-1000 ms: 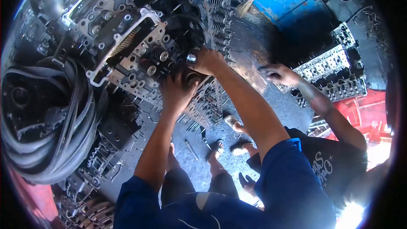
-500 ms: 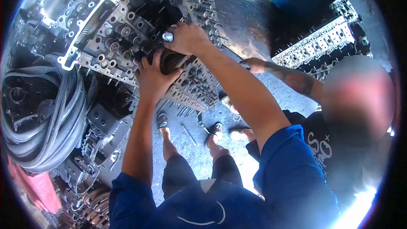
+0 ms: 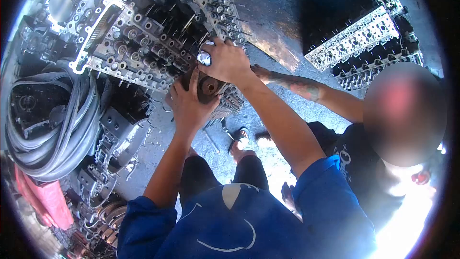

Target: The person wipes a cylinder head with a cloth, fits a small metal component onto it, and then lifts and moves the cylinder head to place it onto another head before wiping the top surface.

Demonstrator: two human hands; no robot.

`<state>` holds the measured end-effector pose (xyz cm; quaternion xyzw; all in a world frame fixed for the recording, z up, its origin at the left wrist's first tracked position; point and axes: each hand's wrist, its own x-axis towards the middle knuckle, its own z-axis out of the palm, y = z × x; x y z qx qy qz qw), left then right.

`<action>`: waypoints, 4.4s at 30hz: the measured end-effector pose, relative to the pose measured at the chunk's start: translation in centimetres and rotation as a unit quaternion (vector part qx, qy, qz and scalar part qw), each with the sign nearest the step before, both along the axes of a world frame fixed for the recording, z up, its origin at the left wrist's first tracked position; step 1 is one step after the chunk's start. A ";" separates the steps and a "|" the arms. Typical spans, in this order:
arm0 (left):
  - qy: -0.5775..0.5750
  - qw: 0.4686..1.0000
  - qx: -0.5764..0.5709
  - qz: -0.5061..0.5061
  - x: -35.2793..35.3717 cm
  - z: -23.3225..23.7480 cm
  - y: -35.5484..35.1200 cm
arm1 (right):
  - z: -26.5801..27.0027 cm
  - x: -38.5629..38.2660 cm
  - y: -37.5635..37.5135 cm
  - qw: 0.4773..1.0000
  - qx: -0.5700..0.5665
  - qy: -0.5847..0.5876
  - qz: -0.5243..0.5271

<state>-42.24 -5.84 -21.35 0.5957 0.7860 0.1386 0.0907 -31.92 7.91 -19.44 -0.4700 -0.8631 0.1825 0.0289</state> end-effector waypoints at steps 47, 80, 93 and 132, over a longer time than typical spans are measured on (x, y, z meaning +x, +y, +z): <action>0.081 0.985 0.057 -0.143 6.7 2.5 -12.2 | -12.2 60.1 -62.9 0.810 -0.525 -0.261 0.027; 0.079 0.964 0.198 -0.158 -33.0 12.1 5.0 | -6.9 9.6 -43.4 0.731 -0.337 0.143 -0.576; -0.240 0.941 0.197 -0.132 -26.3 6.1 1.6 | 6.6 0.8 -36.2 0.828 -0.184 0.106 -0.519; -0.687 0.684 0.230 0.082 11.0 -4.9 -13.2 | -1.3 20.5 -13.2 0.819 -0.284 0.356 -0.348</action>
